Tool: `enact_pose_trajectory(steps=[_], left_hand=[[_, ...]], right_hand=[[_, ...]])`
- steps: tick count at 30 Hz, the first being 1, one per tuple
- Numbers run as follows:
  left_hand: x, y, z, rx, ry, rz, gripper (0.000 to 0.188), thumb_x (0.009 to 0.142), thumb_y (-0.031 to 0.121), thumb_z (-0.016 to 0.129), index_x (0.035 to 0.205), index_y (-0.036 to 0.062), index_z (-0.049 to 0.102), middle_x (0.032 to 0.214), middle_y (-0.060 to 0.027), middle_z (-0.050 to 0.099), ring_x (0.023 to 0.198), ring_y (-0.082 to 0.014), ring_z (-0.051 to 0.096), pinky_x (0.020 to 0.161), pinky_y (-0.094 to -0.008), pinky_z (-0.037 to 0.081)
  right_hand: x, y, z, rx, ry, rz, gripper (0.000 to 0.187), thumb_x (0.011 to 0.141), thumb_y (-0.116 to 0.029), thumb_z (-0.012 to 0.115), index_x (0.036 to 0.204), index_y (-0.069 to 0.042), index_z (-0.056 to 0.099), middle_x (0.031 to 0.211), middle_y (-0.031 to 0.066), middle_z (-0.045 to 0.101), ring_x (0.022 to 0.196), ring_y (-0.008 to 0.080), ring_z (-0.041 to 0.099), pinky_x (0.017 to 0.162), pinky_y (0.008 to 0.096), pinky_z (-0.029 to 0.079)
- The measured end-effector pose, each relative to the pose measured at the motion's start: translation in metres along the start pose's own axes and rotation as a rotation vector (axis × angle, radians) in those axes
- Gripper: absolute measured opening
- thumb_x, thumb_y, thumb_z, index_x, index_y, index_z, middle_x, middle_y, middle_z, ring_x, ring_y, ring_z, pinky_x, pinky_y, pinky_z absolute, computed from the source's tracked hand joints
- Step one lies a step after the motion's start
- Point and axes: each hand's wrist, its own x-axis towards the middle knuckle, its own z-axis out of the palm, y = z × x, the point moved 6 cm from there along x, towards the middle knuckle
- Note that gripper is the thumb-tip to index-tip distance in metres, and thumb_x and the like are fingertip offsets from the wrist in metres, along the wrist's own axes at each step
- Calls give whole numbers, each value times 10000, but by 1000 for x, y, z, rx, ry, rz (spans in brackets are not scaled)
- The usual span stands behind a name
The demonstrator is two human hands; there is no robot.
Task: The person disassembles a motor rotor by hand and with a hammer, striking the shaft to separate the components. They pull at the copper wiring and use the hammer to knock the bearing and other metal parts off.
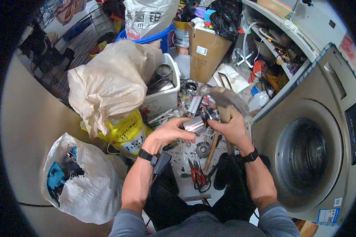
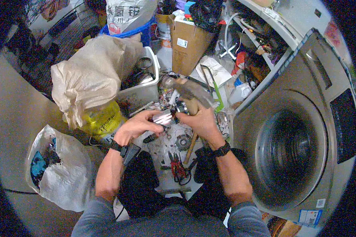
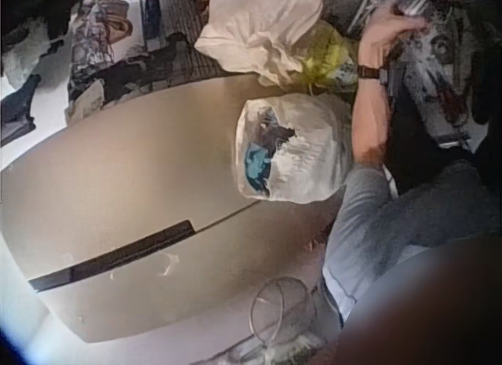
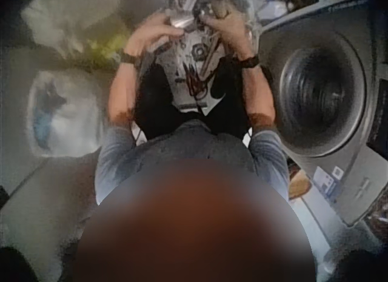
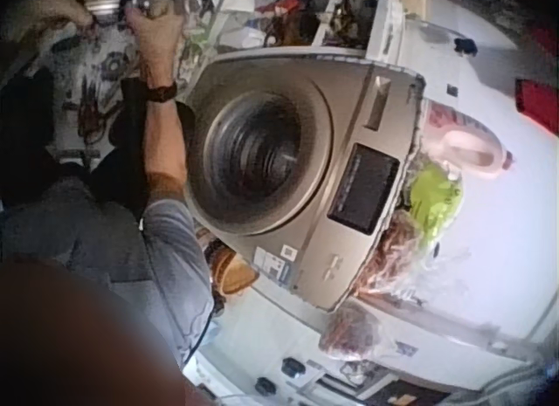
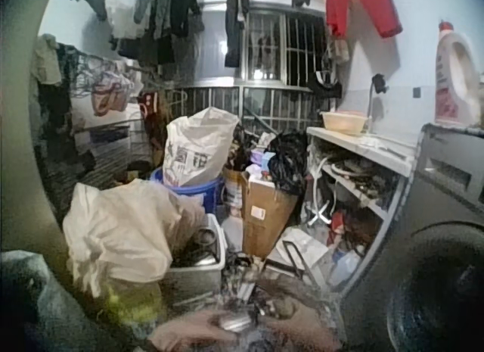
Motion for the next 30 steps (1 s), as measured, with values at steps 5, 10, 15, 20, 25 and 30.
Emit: enact_pose_trajectory(steps=[5,10,15,20,25,30], left_hand=[[11,-10,26,478,49,-107,592,725,164,889,1231,-19,643,1066,-57,703,923,-149,657,837,-290,533],[16,-26,31,407,157,-25,558,635,121,898,1138,27,675,972,-23,707,962,-144,646,915,-299,503],[24,-21,39,314,274,77,528,656,62,874,1149,39,685,1049,-30,742,962,-155,665,924,-305,515],[22,7,25,343,503,269,507,667,67,871,1139,25,692,1092,-55,749,988,-167,683,945,-307,514],[11,32,13,390,587,367,461,687,101,854,1113,15,700,1079,-69,751,997,-171,686,936,-314,517],[5,57,-5,369,712,479,430,722,146,833,1103,1,695,1052,-86,747,958,-179,680,898,-326,527]], right_hand=[[-11,-19,10,-210,-149,-396,501,770,-124,878,1209,14,679,1219,133,693,1079,235,675,942,345,520],[-14,-17,21,-255,-223,-456,446,770,-142,883,1157,-11,706,1171,131,713,1056,268,701,916,363,550],[-5,-31,-16,-162,-1,-387,427,797,-140,868,1172,-19,702,1174,89,733,1036,186,698,916,355,557],[15,-58,-67,-135,221,-72,260,887,-186,771,1096,-47,706,792,-26,614,636,55,541,569,242,435],[39,-210,-63,30,117,-482,347,955,-240,694,1203,-27,579,771,-10,601,614,75,570,528,253,460],[-1,-146,-32,-19,34,-146,349,998,-220,649,1265,-25,538,748,-20,543,556,72,527,490,259,429]])
